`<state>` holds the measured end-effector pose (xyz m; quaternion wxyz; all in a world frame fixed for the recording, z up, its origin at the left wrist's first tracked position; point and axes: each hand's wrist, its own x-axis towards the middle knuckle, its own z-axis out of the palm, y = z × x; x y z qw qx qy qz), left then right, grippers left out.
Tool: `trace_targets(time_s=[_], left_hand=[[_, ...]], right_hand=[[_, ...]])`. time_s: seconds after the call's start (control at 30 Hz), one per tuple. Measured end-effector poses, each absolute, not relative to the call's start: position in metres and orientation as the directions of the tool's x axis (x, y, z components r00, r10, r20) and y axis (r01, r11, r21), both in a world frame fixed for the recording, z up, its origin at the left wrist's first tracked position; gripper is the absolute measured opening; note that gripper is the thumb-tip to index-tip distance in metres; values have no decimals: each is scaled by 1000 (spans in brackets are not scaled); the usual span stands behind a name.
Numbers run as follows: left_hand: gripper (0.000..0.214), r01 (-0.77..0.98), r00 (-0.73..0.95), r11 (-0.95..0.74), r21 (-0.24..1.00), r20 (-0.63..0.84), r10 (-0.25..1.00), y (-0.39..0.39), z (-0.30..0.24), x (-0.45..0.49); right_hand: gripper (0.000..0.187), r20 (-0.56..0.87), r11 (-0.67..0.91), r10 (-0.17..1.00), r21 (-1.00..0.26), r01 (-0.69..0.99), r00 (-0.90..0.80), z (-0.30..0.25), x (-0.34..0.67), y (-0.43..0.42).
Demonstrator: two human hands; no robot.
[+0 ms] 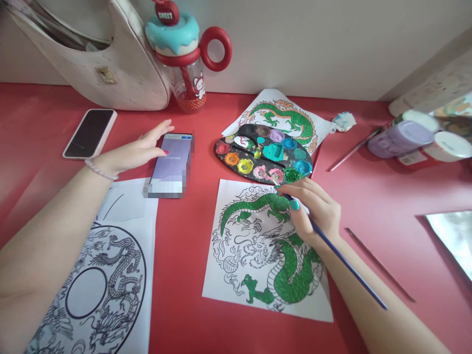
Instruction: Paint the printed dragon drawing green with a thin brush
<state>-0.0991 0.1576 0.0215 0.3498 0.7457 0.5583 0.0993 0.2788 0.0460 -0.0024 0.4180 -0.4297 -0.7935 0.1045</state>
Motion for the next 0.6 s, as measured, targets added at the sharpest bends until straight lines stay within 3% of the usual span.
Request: trace_targets(time_s=[0.6], left_hand=[[74, 743, 388, -174, 647, -203, 899, 160, 16, -104]], right_hand=[[24, 575, 613, 768, -530, 586, -282, -3, 278, 47]])
